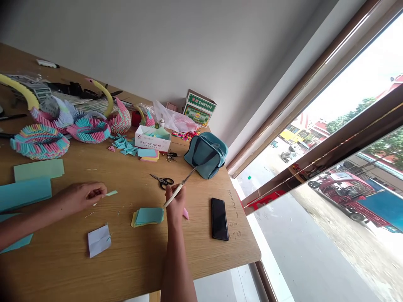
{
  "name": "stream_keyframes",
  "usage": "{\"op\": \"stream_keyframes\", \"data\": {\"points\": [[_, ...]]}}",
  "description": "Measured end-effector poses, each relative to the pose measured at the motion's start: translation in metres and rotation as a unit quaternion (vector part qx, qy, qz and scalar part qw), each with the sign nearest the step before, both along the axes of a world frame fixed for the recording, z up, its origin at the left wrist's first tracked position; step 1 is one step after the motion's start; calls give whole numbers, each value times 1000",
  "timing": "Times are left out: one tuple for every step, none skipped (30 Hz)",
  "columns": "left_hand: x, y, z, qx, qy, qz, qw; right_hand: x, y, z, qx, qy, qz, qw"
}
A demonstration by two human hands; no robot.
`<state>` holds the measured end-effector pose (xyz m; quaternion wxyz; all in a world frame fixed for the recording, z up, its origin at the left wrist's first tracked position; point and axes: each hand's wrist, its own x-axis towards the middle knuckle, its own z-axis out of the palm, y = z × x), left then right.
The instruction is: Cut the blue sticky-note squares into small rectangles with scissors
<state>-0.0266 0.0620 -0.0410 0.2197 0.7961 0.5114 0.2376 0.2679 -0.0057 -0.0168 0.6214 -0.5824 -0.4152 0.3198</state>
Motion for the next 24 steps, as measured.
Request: {"op": "stream_keyframes", "data": {"points": [[3,10,12,15,-1,-2,1000,-1,-1,1,2,-2,-1,1000],[7,22,27,52,-13,11,998,-3,-2,2,5,-3,-3,1000],[12,35,43,75,-22,3,997,-4,-3,3,5,-5,-1,1000],[20,50,62,106,-32,5,994,-6,-4,4,6,-2,3,1000],[28,66,80,138,-38,1,990,-8,-6,5,6,2,4,1000],[38,83,96,165,-40,-6,985,-9,-7,7,7,2,10,1000],[49,101,111,197,-40,-5,980,-11,-9,8,12,5,14,1000],[60,119,123,229,-43,-2,972,-13,-10,8,18,2,17,1000],[71,138,132,247,-39,-5,968,-14,-11,9,19,-7,17,1000],[81,156,138,251,-32,-5,967,-15,-12,9,16,-13,22,1000],[91,174,141,249,-19,-4,968,-15,-12,9,12,-17,24,999],[100,190,142,244,-11,-11,970,-15,-12,8,9,-19,25,999],[107,205,140,236,-5,-14,972,-15,-12,7,5,-17,26,1000],[113,218,137,227,2,-16,974,-14,-11,6,1,-14,26,1000],[117,229,133,215,7,-14,976,-13,-10,5,-2,-11,24,1000],[119,238,128,206,12,-7,979,-13,-10,4,-6,-10,21,1000],[120,245,123,197,14,2,980,-12,-9,3,-9,-10,15,1000],[120,249,119,191,15,9,981,-12,-9,2,-13,-11,10,1000],[119,250,115,186,14,15,982,-11,-9,2,-18,-11,8,1000],[117,248,111,182,13,18,983,-11,-9,3,-23,-11,7,1000],[114,243,108,177,11,21,984,-12,-10,4,-28,-10,14,999],[111,234,105,172,10,25,985,-12,-11,7,-31,-9,19,999],[107,222,102,166,5,31,986,-12,-12,9,-32,-7,21,999],[104,206,100,158,-1,42,986,-12,-13,12,-32,-4,28,999]]}}
